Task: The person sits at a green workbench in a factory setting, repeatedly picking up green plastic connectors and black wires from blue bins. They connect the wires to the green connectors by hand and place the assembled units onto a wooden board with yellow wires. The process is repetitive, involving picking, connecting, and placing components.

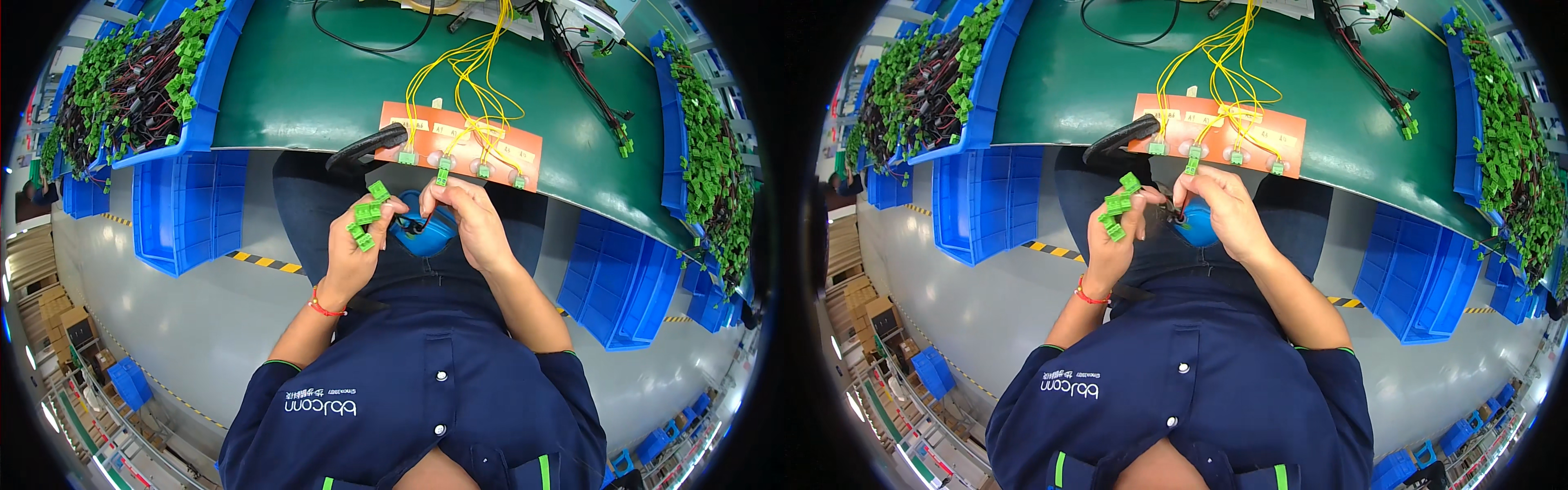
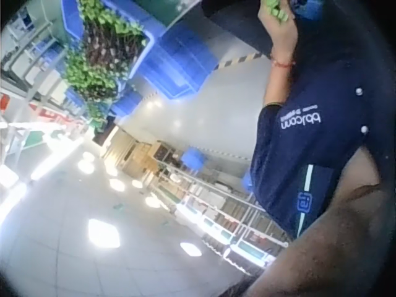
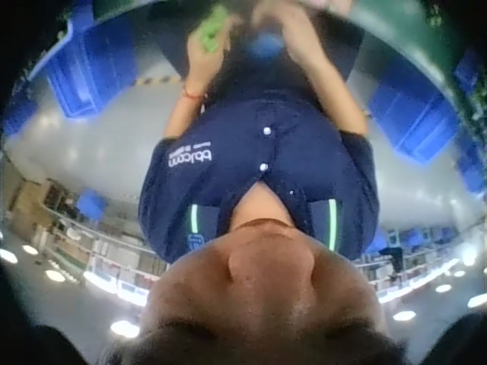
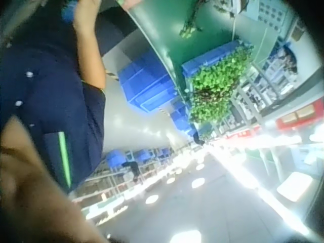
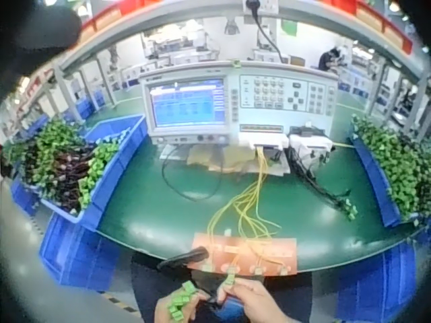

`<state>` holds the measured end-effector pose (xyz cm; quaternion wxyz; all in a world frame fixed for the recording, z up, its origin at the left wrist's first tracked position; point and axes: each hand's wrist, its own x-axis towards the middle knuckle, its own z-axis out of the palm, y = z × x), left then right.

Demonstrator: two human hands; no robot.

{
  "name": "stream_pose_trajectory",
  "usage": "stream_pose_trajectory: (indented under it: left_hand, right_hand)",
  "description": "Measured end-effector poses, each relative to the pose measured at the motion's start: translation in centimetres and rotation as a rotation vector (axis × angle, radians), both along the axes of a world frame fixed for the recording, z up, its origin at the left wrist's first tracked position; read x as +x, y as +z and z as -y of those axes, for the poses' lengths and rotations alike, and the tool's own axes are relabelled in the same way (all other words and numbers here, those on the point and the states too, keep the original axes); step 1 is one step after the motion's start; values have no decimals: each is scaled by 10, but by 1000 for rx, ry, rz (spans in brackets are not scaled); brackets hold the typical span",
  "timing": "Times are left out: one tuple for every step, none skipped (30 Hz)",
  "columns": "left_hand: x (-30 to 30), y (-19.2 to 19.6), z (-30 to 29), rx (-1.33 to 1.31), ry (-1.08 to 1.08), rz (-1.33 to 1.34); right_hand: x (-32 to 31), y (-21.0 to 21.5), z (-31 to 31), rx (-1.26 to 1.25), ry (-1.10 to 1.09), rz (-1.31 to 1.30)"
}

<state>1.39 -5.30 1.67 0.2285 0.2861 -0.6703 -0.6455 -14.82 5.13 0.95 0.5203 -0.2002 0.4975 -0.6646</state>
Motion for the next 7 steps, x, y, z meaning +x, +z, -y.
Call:
stream_pose_trajectory:
  left_hand:
    - [-1, -1, 1, -5, -15, 27]
    - [-1, -4, 2, 19, -33, 15]
    - [1, -8, 3, 44, -50, 3]
    - [2, -10, 5, 68, -67, -9]
    - [2, -10, 6, 167, -76, -25]
    - [1, -9, 8, 267, -85, -41]
    - [-1, -6, 10, 367, -93, -56]
  right_hand:
    - [-1, -1, 0, -7, 5, 7]
    - [-2, -1, 1, -14, 9, 14]
    - [-3, -2, 1, -21, 15, 21]
    - [-3, -2, 2, -23, 2, 29]
    - [-3, -1, 2, -24, -11, 36]
    - [-3, -1, 3, -25, -24, 45]
    - [-3, -1, 3, -24, -23, 46]
